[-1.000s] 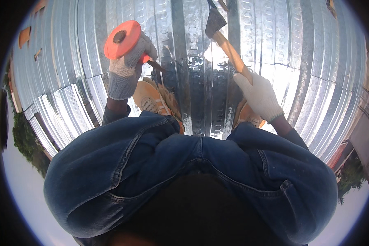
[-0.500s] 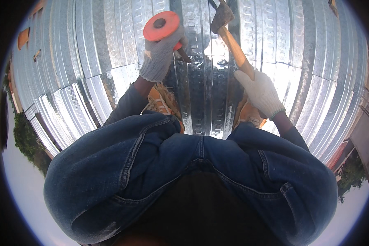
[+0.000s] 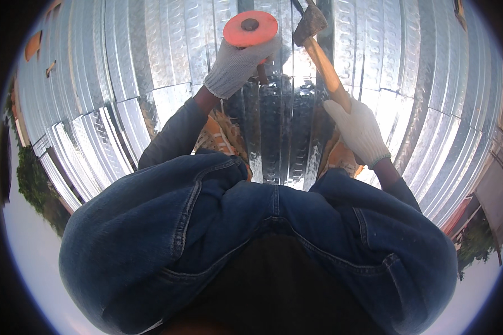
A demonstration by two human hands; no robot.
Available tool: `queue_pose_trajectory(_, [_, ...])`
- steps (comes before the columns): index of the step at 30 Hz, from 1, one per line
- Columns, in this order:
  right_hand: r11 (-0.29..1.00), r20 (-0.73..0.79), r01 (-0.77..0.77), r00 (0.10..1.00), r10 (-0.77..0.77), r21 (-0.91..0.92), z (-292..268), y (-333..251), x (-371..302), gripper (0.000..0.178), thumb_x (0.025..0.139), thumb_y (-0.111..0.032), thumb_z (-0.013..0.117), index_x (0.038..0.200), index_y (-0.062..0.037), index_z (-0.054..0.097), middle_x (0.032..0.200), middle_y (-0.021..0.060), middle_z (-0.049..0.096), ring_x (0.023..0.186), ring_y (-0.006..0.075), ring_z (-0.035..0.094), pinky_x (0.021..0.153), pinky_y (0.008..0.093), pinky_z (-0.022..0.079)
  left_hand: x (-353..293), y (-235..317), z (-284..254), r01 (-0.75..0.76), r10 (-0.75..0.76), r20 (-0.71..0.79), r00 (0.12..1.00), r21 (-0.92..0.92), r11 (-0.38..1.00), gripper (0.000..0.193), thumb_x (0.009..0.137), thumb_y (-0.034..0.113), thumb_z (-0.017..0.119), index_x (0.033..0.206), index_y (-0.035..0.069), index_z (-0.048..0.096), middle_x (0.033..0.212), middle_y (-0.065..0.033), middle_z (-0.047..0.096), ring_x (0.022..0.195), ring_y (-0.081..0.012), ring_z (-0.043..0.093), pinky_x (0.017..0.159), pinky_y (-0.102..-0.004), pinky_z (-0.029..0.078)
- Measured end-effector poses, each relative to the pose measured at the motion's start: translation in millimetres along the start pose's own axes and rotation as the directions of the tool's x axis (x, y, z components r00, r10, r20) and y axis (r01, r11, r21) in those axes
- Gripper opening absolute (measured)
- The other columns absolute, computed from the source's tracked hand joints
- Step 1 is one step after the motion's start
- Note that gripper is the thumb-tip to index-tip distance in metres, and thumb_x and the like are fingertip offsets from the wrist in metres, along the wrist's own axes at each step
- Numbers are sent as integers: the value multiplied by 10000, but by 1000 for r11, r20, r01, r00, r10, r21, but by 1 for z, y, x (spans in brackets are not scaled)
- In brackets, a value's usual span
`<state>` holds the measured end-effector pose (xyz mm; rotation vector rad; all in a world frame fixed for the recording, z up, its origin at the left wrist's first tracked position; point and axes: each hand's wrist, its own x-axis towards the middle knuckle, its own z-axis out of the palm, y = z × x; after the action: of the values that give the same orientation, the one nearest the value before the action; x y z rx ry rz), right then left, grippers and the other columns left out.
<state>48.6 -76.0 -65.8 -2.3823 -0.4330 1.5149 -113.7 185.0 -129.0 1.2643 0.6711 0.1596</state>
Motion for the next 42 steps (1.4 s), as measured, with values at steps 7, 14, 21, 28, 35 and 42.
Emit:
queue_pose_trajectory(7, [971, -26, -41, 999, 48, 234, -2, -9, -17, 440, 1049, -432, 752, 1045, 7, 730, 742, 39, 678, 640, 129, 642, 609, 335, 518, 3, 2, 5, -30, 16, 69, 997, 218, 975, 484, 949, 424, 919, 1264, 83, 782, 1102, -32, 797, 945, -118, 726, 851, -344, 622])
queue_pose_trajectory(14, [886, -337, 461, 841, -423, 38, -23, 2, -17, 393, 1020, -336, 823, 1220, -8, 738, 825, 32, 718, 701, 168, 678, 702, 356, 579, 9, 10, 16, -87, 60, 101, 993, 286, 954, 482, 961, 434, 901, 1268, 81, 783, 1142, -41, 806, 997, -158, 743, 878, -373, 618])
queue_pose_trajectory(21, [920, -312, 333, 914, -261, 207, -46, -54, -38, 434, 1031, -341, 822, 1301, -17, 721, 857, 6, 695, 689, 62, 618, 615, 258, 499, 19, 1, 16, -120, 98, 99, 990, 252, 960, 467, 972, 424, 888, 1249, 63, 781, 1057, -39, 799, 931, -149, 753, 808, -371, 623])
queue_pose_trajectory(28, [877, -282, 295, 940, -194, 380, -36, -36, -38, 400, 1046, -329, 805, 1267, -10, 707, 783, -7, 658, 609, 54, 599, 527, 249, 466, 33, -6, -7, -292, 309, -89, 947, 166, 942, 387, 985, 383, 872, 1141, 52, 746, 890, -17, 739, 773, -99, 722, 709, -283, 609])
queue_pose_trajectory(35, [907, -187, 227, 968, -169, 356, -33, -36, -38, 394, 1050, -308, 791, 1284, -6, 690, 819, 4, 663, 630, 56, 610, 545, 246, 474, 64, -17, -7, -122, 120, -171, 978, 0, 993, 420, 973, 420, 864, 1107, 51, 714, 904, -29, 730, 792, -122, 725, 708, -303, 590])
queue_pose_trajectory(42, [940, -307, 314, 915, -261, 135, -54, -65, -24, 497, 1061, -383, 783, 1362, -2, 676, 820, 11, 675, 601, 58, 611, 532, 235, 491, 71, -5, 5, -49, 96, -217, 971, 216, 975, 441, 972, 419, 853, 1139, 43, 696, 927, -44, 739, 818, -139, 731, 729, -328, 597])
